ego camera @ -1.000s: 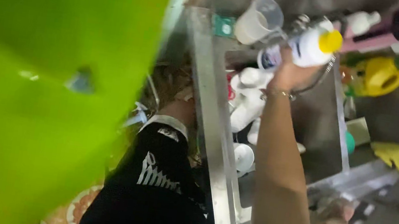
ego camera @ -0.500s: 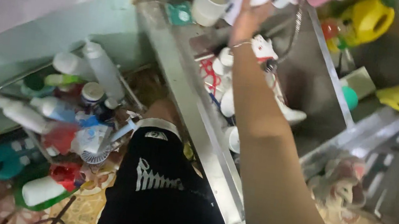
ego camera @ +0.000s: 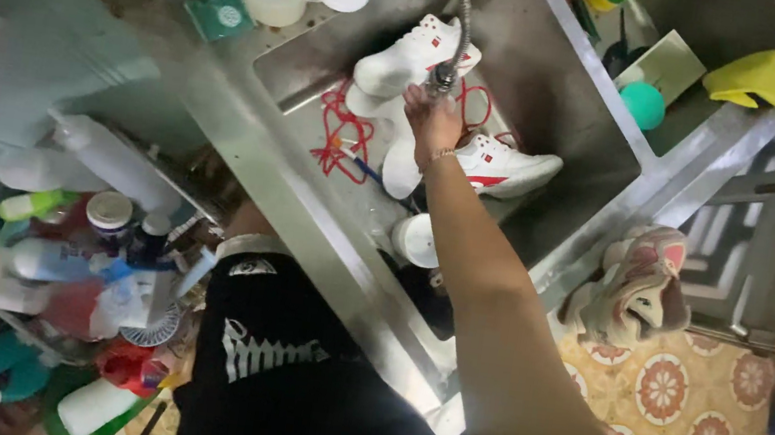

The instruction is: The person washes several pairs of sneakers in a sink using a sprayer, applies liquid cleaner from bottles, rubs their hands together with soap, and applies a substance to a white sneaker using a brush.

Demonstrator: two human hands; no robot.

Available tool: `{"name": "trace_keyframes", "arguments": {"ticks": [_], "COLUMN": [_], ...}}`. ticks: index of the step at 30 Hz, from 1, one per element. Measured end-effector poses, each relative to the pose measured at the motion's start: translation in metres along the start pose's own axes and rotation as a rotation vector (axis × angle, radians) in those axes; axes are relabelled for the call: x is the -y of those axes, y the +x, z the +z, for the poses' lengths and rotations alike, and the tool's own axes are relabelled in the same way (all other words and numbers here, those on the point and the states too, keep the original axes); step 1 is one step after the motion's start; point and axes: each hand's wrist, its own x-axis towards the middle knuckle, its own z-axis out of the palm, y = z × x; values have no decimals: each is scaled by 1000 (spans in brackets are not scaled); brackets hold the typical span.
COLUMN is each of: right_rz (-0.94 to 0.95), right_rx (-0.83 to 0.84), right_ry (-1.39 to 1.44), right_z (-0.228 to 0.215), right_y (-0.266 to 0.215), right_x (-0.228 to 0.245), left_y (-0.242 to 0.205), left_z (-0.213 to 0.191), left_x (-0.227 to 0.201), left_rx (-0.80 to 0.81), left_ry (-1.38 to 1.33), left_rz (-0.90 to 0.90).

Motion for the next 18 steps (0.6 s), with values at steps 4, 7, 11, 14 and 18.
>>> {"name": "trace_keyframes", "arguments": {"ticks": [4, 7, 11, 14, 18], "right_rz": [-330, -637, -559, -455, 126], "right_rx": [182, 324, 332, 379, 204], "right_ry": [-1193, -2007, -2022, -1760, -564], "right_z": [-16, -25, -28, -32, -43], "right_y": [23, 13, 1, 6, -8], "right_x": [-11, -26, -35, -24, -13], "left_y": [4, -5, -13, -20, -44], "left_z": [37, 57, 78, 90, 112], "left_x": [-18, -34, -42, -49, -63], "left_rx": [80, 128, 171, 211, 290], "left_ry": [-3, -3, -8, -6, -51], "left_rz": [4, 12, 12, 12, 5]}}
